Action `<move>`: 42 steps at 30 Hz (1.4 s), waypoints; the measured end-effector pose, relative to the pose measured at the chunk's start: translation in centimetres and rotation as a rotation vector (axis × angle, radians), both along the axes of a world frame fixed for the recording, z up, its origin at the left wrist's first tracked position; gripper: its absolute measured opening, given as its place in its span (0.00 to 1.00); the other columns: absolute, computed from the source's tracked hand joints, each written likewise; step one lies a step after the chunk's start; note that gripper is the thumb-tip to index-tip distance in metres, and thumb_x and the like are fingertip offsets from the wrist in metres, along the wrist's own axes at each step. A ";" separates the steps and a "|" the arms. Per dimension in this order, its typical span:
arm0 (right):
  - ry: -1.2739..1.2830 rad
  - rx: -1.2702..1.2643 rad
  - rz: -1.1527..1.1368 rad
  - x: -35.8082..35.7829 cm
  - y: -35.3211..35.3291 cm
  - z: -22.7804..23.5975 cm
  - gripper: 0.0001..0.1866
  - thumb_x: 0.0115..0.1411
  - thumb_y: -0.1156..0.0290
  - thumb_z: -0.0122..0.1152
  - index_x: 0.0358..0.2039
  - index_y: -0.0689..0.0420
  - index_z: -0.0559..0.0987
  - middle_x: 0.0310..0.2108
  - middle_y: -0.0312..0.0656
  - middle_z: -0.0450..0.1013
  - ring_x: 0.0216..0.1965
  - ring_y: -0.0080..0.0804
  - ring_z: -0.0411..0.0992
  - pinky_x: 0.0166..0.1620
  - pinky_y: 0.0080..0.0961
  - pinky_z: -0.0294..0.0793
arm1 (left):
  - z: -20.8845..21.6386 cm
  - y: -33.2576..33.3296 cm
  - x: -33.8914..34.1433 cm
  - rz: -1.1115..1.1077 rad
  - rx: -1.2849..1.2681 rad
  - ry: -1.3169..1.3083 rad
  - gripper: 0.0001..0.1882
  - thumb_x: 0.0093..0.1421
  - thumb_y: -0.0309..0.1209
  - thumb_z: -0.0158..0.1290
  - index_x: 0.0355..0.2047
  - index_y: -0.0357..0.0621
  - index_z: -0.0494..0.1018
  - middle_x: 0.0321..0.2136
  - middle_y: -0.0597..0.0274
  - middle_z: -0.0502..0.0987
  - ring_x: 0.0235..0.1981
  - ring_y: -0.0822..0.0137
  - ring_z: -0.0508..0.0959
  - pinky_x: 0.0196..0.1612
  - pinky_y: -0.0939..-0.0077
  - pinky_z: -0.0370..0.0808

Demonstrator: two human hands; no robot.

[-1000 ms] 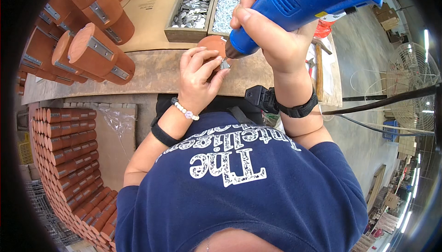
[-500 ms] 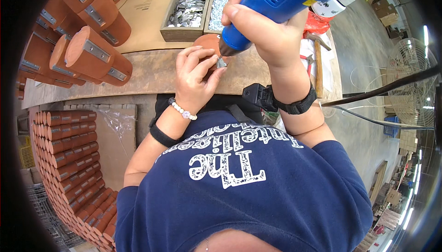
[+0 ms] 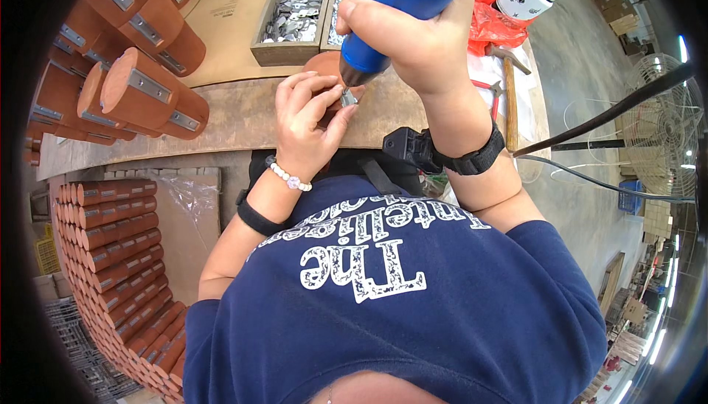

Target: Screwing metal brackets onto the ends of brown cylindrical objects using an electric screwdriver.

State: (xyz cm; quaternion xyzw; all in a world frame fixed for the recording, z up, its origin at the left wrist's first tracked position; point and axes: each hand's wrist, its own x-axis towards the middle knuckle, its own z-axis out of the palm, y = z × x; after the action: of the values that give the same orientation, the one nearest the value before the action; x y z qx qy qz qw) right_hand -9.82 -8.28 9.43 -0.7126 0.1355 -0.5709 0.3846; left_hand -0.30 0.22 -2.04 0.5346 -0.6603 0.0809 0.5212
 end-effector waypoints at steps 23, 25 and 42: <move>-0.022 0.113 0.363 -1.7 -1.5 -1.6 0.17 0.40 0.87 0.56 0.34 0.64 0.68 0.27 0.37 0.68 0.27 0.20 0.68 0.28 0.16 0.68 | 0.3 0.1 0.0 0.007 0.016 -0.011 0.13 0.36 0.23 0.57 0.27 0.38 0.72 0.31 0.58 0.72 0.38 0.55 0.67 0.41 0.67 0.65; -0.028 0.170 0.205 -0.6 -1.0 -1.4 0.18 0.40 0.87 0.56 0.35 0.64 0.68 0.26 0.37 0.67 0.27 0.20 0.68 0.29 0.16 0.68 | 0.2 0.1 -0.1 0.006 0.023 -0.011 0.13 0.36 0.23 0.57 0.27 0.38 0.72 0.31 0.58 0.72 0.38 0.55 0.67 0.42 0.67 0.65; -0.043 0.069 0.189 -1.0 -0.5 -0.5 0.09 0.39 0.79 0.56 0.25 0.62 0.71 0.16 0.34 0.68 0.18 0.19 0.67 0.22 0.16 0.67 | 0.4 0.1 -0.4 0.041 0.049 0.007 0.11 0.38 0.24 0.57 0.25 0.38 0.71 0.30 0.57 0.71 0.39 0.55 0.68 0.42 0.66 0.64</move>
State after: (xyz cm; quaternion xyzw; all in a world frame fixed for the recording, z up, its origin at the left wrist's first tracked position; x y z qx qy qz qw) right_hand -10.82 -8.78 8.97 -0.6960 0.0790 -0.5424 0.4638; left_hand -0.69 0.29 -1.62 0.5608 -0.6493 0.0736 0.5084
